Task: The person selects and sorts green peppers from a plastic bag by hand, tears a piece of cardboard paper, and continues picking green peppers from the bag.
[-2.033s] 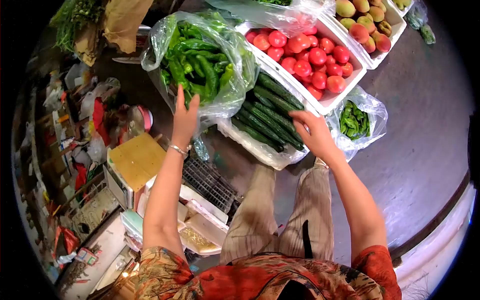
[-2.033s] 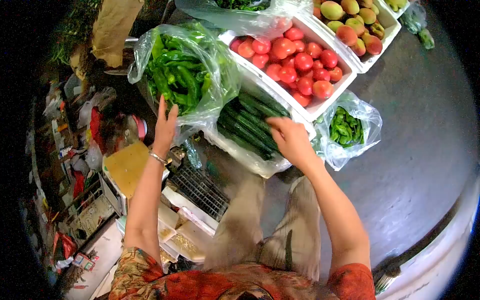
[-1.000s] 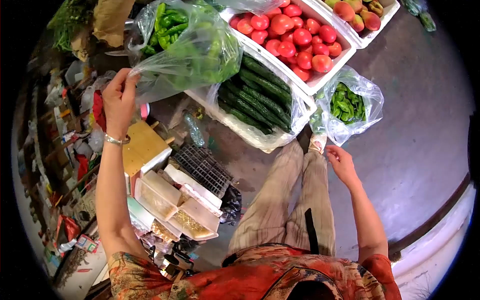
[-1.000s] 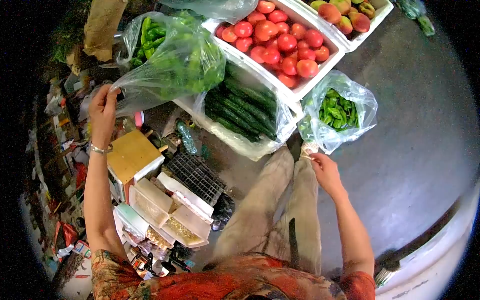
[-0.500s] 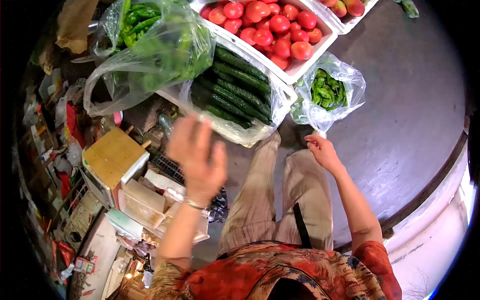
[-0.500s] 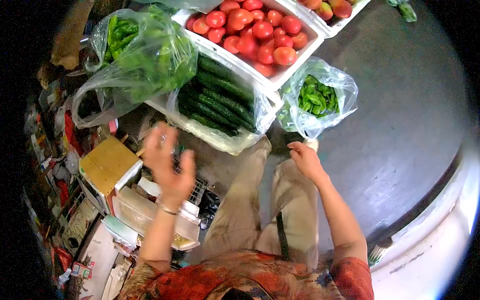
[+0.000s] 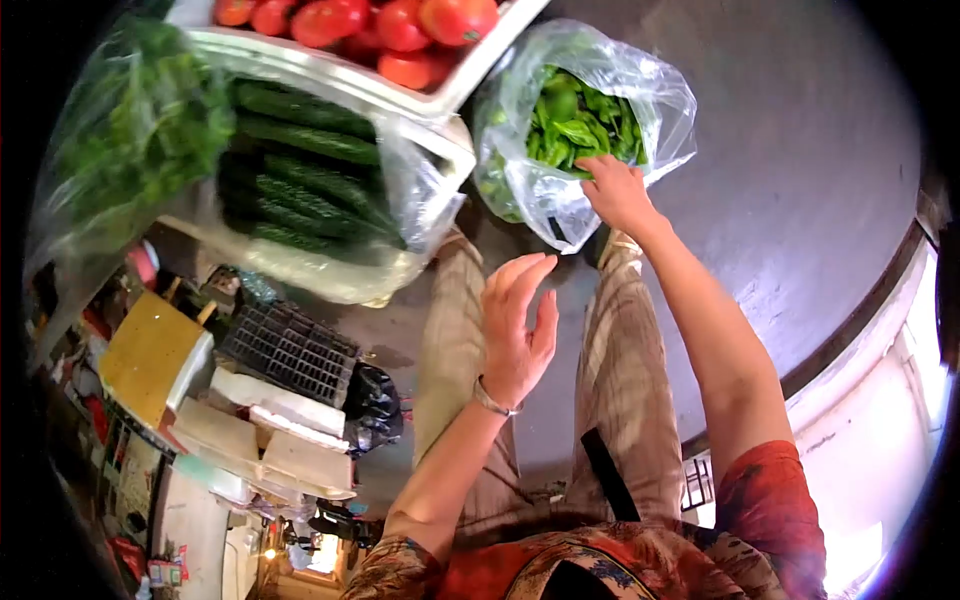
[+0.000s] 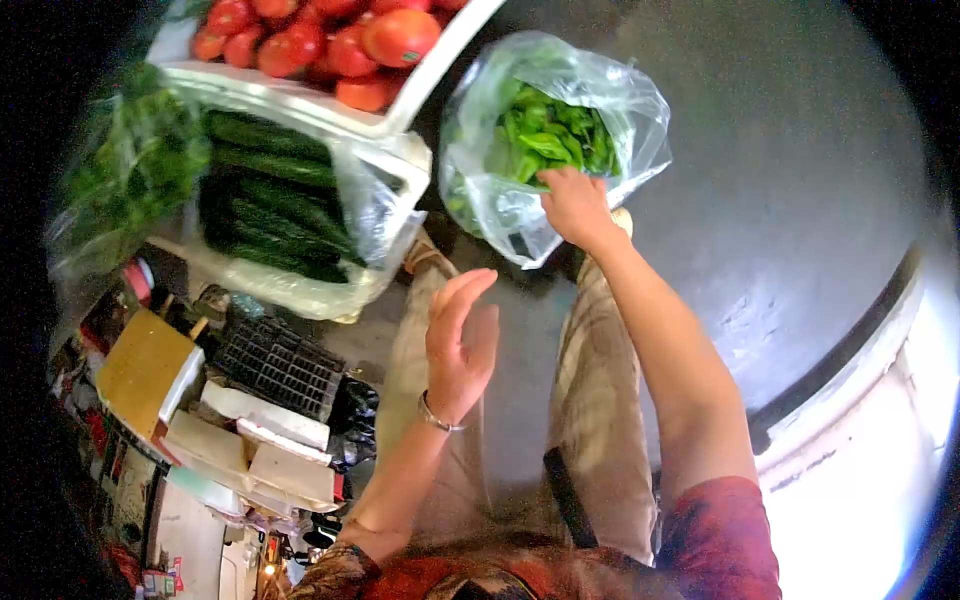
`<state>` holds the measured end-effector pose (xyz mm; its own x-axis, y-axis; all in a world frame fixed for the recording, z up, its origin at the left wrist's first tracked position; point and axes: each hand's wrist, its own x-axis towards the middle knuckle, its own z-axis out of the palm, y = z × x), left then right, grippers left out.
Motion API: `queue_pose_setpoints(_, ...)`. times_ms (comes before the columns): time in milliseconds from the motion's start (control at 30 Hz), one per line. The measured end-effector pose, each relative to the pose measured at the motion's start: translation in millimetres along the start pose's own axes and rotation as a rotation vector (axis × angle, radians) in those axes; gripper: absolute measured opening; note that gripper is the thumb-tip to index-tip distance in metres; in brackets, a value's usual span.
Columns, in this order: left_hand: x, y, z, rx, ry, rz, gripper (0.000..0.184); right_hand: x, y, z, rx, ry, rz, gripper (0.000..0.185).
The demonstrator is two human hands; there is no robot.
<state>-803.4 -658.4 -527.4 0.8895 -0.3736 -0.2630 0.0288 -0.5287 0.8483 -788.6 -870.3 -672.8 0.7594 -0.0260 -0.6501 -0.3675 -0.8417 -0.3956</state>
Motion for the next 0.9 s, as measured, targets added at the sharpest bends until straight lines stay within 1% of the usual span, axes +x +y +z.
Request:
queue_pose_setpoints(67, 4.7, -14.9, 35.1, -0.225, -0.012, -0.164, 0.036, 9.6, 18.5, 25.4, -0.053, -0.063, -0.029, 0.038)
queue_pose_setpoints(100, 4.2, -27.3, 49.4, -0.234, -0.069, -0.178, 0.043, 10.6, 20.3, 34.3, -0.012, -0.153, -0.024, 0.041)
queue_pose_setpoints(133, -0.9, -35.1, 59.9, -0.237, -0.079, -0.193, 0.043, 6.5, 18.5, 45.4, -0.028, -0.186, -0.052, 0.042)
queue_pose_setpoints(200, -8.7, -45.8, 73.3, -0.752, -0.204, -0.724, 0.051, -2.3, 10.9, 54.8, 0.054, -0.439, -0.056, 0.039)
queue_pose_setpoints(267, -6.0, -54.3, 73.3, -0.871, -0.221, -0.861, 0.06, -8.3, 13.8, 78.1, 0.12, -0.53, -0.155, 0.035)
queue_pose_setpoints(300, -1.4, -56.1, 72.6, -0.921, -0.183, -0.879, 0.061, -13.3, 18.3, 85.3, 0.262, -0.379, -0.223, 0.029)
queue_pose_setpoints(333, 3.6, -56.7, 72.1, -0.973, -0.141, -0.896, 0.063, -10.6, 26.0, 89.7, 0.266, -0.379, -0.221, 0.029)
queue_pose_setpoints(400, 8.7, -56.7, 74.6, -0.958, -0.147, -0.88, 0.064, 0.3, 27.4, 73.2, 0.545, -0.03, 0.061, 0.024)
queue_pose_setpoints(433, 7.8, -56.0, 77.0, -0.915, -0.196, -0.865, 0.063, 15.9, 41.1, 76.5, 0.476, 0.18, 0.032, 0.022)
queue_pose_setpoints(467, 8.6, -56.0, 78.4, -0.888, -0.236, -0.854, 0.062, 30.9, 53.7, 76.6, 0.438, 0.334, 0.025, 0.028)
queue_pose_setpoints(533, 11.6, -52.5, 78.6, -0.847, -0.294, -0.835, 0.06, 59.6, 69.4, 66.1, 0.314, 0.341, 0.074, 0.037)
queue_pose_setpoints(567, 11.5, -51.9, 77.8, -0.834, -0.314, -0.827, 0.059, 72.5, 72.5, 64.2, 0.184, 0.338, 0.066, 0.041)
queue_pose_setpoints(600, 12.3, -51.1, 80.3, -0.833, -0.283, -0.786, 0.057, 83.9, 74.2, 63.3, 0.055, 0.33, 0.058, 0.044)
queue_pose_setpoints(633, 14.0, -51.8, 80.0, -0.829, -0.285, -0.794, 0.057, 93.8, 75.0, 63.3, 0.003, 0.252, 0.07, 0.046)
queue_pose_setpoints(667, 15.5, -51.9, 79.4, -0.821, -0.3, -0.782, 0.056, 103.4, 77.4, 68.5, 0.008, 0.244, 0.075, 0.046)
queue_pose_setpoints(733, 18.4, -51.0, 77.8, -0.808, -0.317, -0.784, 0.055, 114.8, 79.6, 78.3, 0.056, 0.08, 0.193, 0.046)
queue_pose_setpoints(767, 21.7, -50.4, 77.0, -0.839, -0.333, -0.796, 0.055, 111.8, 82.9, 79.8, 0.098, 0.131, 0.127, 0.045)
queue_pose_setpoints(800, 24.3, -50.0, 76.8, -0.873, -0.349, -0.806, 0.054, 105.9, 88.5, 83.4, 0.101, 0.127, 0.13, 0.045)
queue_pose_setpoints(867, 28.0, -49.7, 76.2, -0.912, -0.346, -0.815, 0.054, 89.6, 100.9, 82.1, 0.524, 0.248, -0.029, 0.042)
queue_pose_setpoints(900, 32.4, -50.1, 77.4, -0.95, -0.338, -0.811, 0.054, 76.1, 97.0, 65.0, 0.617, 0.259, -0.027, 0.044)
